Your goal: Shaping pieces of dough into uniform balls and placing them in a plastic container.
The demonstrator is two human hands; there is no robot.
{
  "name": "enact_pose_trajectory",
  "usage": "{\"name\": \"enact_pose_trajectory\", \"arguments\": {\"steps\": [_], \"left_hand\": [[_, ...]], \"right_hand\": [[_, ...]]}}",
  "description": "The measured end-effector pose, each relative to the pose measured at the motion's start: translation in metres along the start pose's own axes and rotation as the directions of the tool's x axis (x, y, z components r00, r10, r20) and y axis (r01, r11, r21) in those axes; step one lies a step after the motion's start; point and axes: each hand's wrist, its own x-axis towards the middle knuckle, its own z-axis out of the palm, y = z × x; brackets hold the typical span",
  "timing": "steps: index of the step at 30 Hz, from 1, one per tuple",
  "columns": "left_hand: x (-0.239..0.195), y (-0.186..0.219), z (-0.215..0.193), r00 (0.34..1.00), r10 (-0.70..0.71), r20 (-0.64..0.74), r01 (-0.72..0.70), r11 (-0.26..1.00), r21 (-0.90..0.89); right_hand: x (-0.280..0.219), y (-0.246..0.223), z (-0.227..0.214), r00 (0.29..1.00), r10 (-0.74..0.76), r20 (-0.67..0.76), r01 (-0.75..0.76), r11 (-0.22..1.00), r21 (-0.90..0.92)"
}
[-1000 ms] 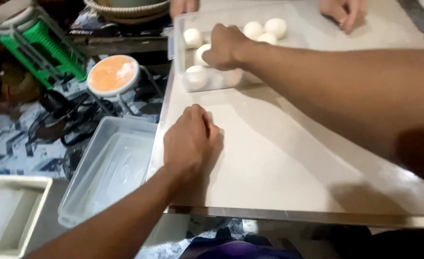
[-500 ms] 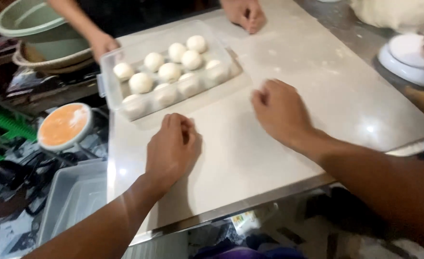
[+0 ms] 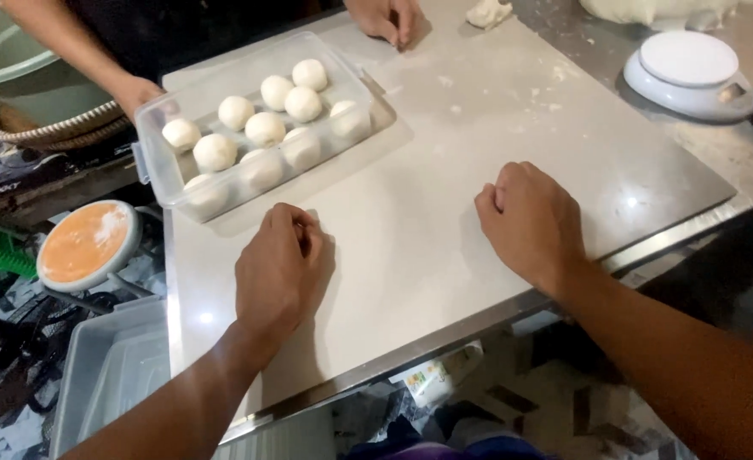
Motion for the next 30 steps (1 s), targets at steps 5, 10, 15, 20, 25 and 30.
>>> {"name": "enact_pose_trajectory", "arguments": {"steps": [5, 10, 15, 20, 25, 30], "left_hand": [[0.000, -0.005, 0.000, 0.999, -0.041, -0.012, 0.041, 0.999, 0.012], [-0.004, 0.004, -0.009, 0.993, -0.079, 0.083, 0.082, 0.996, -0.033], [-0.004, 0.010, -0.014, 0.989, -0.111, 0.102, 0.115, 0.993, -0.032], [-0.005, 0.007, -0.010, 0.991, -0.110, 0.077, 0.113, 0.992, -0.047], [-0.005, 0.013, -0.015, 0.978, -0.176, 0.112, 0.183, 0.982, -0.055], [-0.004, 0.008, -0.013, 0.981, -0.159, 0.114, 0.167, 0.984, -0.062]], "right_hand": [[0.011, -0.006, 0.002, 0.999, -0.017, 0.031, 0.020, 0.997, -0.080], [0.029, -0.023, -0.001, 0.924, 0.299, 0.237, -0.231, 0.933, -0.276], [0.033, -0.024, 0.002, 0.929, 0.307, 0.204, -0.239, 0.923, -0.301], [0.030, -0.024, 0.002, 0.938, 0.303, 0.171, -0.260, 0.936, -0.237], [0.031, -0.027, 0.001, 0.928, 0.317, 0.197, -0.257, 0.925, -0.280], [0.032, -0.027, 0.000, 0.922, 0.332, 0.198, -0.275, 0.923, -0.268]]}}
